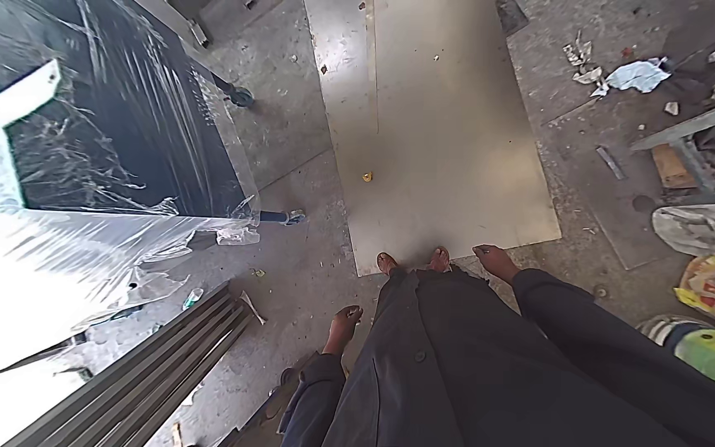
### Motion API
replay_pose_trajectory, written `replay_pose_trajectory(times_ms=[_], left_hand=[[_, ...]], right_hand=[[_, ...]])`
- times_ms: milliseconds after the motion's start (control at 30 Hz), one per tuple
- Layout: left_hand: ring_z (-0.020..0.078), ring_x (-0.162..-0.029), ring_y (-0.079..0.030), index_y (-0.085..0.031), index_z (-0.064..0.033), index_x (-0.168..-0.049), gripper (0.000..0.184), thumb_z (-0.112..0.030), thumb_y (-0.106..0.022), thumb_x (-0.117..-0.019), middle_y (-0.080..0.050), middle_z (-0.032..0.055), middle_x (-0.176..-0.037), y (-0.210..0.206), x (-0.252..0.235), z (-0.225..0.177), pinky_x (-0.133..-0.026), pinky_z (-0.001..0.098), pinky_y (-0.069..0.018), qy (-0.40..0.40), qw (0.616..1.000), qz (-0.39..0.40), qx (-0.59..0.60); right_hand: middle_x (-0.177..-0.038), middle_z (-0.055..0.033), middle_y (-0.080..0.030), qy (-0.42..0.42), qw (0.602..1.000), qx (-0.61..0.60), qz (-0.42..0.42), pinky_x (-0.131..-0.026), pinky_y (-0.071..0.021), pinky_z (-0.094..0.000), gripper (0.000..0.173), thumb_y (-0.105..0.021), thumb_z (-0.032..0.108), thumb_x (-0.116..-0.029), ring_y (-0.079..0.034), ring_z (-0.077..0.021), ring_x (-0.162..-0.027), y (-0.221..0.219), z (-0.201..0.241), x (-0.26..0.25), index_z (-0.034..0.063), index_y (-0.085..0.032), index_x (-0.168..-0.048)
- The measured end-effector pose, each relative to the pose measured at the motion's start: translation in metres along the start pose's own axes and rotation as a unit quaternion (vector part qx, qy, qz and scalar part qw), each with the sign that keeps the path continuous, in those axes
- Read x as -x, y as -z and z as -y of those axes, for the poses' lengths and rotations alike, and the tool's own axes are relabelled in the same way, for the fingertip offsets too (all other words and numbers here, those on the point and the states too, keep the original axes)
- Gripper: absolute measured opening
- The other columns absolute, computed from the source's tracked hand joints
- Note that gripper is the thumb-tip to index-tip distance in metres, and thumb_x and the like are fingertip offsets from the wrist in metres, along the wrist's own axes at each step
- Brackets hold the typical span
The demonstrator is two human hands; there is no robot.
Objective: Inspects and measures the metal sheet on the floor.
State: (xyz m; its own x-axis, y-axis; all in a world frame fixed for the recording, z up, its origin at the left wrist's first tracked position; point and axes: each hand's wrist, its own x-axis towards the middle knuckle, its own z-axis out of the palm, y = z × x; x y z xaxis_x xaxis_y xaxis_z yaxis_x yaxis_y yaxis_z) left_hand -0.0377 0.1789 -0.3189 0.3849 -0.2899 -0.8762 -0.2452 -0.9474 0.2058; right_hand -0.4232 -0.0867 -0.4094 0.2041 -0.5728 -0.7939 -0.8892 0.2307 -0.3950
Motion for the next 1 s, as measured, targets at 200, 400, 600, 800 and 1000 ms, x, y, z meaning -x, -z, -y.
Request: replay_pose_trajectory(times_ms=[200, 400, 600, 800, 1000], left_hand=[[0.0309, -0.112, -0.069, -0.065, -0.0032, -0.134, 0.038, -0.029, -0.059, -0.1070, -0.071, 0.0194, -0.123, 0.004, -0.001, -0.003, -0.104, 0.0505, -0.0504, 0.000, 1.000, 0.000, -0.003], [0.0303, -0.111, -0.070, -0.066, -0.0031, -0.133, 0.038, -0.030, -0.060, -0.1062, -0.070, 0.0196, -0.123, 0.005, -0.004, -0.001, -0.104, 0.0501, -0.0511, -0.001, 1.000, -0.004, 0.010], [0.0299, -0.111, -0.070, -0.067, -0.0043, -0.132, 0.037, -0.030, -0.060, -0.1061, -0.072, 0.0184, -0.121, 0.004, -0.005, 0.000, -0.103, 0.0500, -0.0509, 0.001, 1.000, -0.006, 0.004], [0.0306, -0.112, -0.069, -0.065, -0.0022, -0.133, 0.037, -0.028, -0.059, -0.1070, -0.070, 0.0201, -0.123, 0.007, 0.000, -0.009, -0.104, 0.0495, -0.0503, 0.004, 1.000, -0.001, 0.004], [0.0294, -0.112, -0.069, -0.065, -0.0033, -0.133, 0.038, -0.029, -0.060, -0.1066, -0.070, 0.0193, -0.123, 0.007, -0.001, -0.012, -0.104, 0.0487, -0.0506, 0.002, 1.000, -0.003, 0.005]], right_hand=[[-0.127, -0.0194, -0.069, -0.004, 1.000, -0.004, 0.000, -0.107, -0.0447, -0.0577, 0.050, -0.038, 0.044, -0.1108, -0.063, -0.0349, -0.124, -0.001, 0.001, 0.002, 0.0083, -0.069, -0.129], [-0.128, -0.0189, -0.069, -0.001, 1.000, 0.002, 0.003, -0.107, -0.0445, -0.0583, 0.050, -0.038, 0.043, -0.1109, -0.063, -0.0348, -0.125, -0.002, 0.004, 0.000, 0.0090, -0.069, -0.129], [-0.127, -0.0192, -0.069, -0.003, 1.000, -0.004, 0.006, -0.107, -0.0451, -0.0574, 0.050, -0.039, 0.043, -0.1107, -0.064, -0.0345, -0.124, 0.000, 0.009, -0.003, 0.0082, -0.069, -0.129], [-0.125, -0.0195, -0.070, 0.003, 1.000, -0.006, 0.002, -0.106, -0.0457, -0.0569, 0.050, -0.039, 0.043, -0.1107, -0.064, -0.0344, -0.122, 0.001, 0.009, -0.006, 0.0080, -0.069, -0.129], [-0.126, -0.0198, -0.070, 0.004, 1.000, -0.006, 0.006, -0.106, -0.0455, -0.0571, 0.049, -0.039, 0.042, -0.1109, -0.064, -0.0349, -0.123, 0.003, 0.010, -0.009, 0.0079, -0.069, -0.129]])
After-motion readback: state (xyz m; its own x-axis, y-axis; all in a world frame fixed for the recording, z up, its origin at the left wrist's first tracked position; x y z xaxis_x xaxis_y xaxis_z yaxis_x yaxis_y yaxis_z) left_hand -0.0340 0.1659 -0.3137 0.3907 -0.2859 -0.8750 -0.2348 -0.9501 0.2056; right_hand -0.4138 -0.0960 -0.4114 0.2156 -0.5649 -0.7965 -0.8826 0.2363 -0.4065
